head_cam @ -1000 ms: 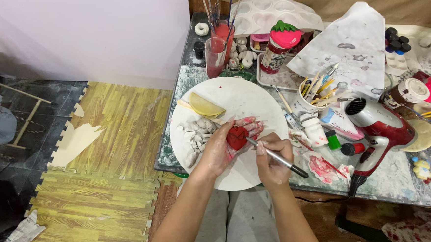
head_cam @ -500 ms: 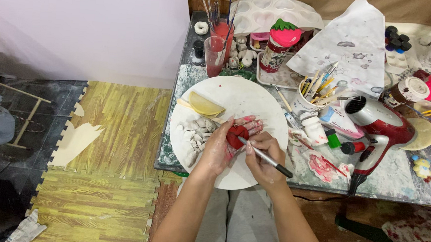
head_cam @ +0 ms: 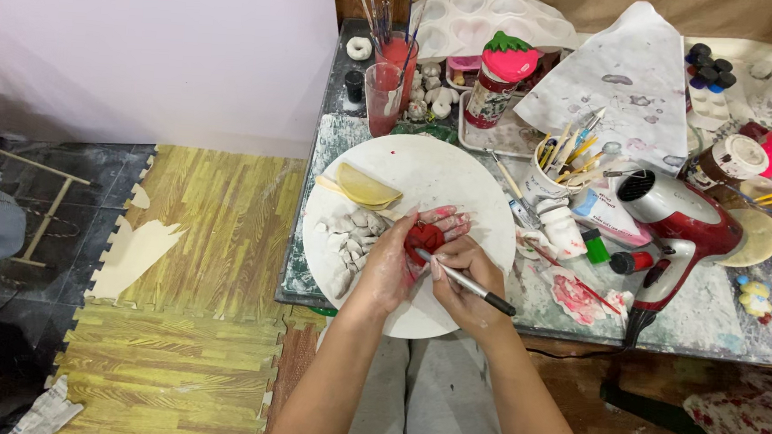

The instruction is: The person shapes a red clay heart, then uses a black marker to write on its surface. They place the heart on a white plate and handle small red and black containers, dipping a brush into one of them.

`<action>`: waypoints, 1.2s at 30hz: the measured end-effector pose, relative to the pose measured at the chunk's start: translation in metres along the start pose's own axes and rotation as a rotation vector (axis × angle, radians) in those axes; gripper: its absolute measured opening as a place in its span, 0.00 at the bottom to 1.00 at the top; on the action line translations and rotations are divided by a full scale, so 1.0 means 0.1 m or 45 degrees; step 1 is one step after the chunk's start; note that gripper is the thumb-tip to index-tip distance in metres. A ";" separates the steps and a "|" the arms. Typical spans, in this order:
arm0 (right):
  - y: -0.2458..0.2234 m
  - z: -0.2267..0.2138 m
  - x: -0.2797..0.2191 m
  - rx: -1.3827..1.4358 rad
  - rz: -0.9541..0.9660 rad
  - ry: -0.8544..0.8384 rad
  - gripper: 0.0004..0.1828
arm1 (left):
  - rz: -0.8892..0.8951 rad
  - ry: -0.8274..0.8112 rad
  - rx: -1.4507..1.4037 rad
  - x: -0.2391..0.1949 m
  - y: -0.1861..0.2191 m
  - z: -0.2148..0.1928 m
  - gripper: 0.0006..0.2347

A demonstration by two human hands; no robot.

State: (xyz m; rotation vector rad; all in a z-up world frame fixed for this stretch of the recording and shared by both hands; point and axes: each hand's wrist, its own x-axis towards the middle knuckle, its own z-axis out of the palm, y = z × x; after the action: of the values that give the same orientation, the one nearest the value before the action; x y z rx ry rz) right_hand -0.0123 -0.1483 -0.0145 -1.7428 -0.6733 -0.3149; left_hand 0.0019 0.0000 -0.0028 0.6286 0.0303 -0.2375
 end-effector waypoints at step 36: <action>0.00 -0.01 0.00 0.123 -0.002 -0.008 0.10 | -0.011 0.017 0.015 0.00 -0.02 -0.03 0.22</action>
State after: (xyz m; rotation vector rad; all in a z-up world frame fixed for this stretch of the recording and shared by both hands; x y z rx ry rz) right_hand -0.0121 -0.1488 -0.0142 -1.6519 -0.6834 -0.2734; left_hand 0.0018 -0.0003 -0.0064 0.6419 0.0444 -0.2417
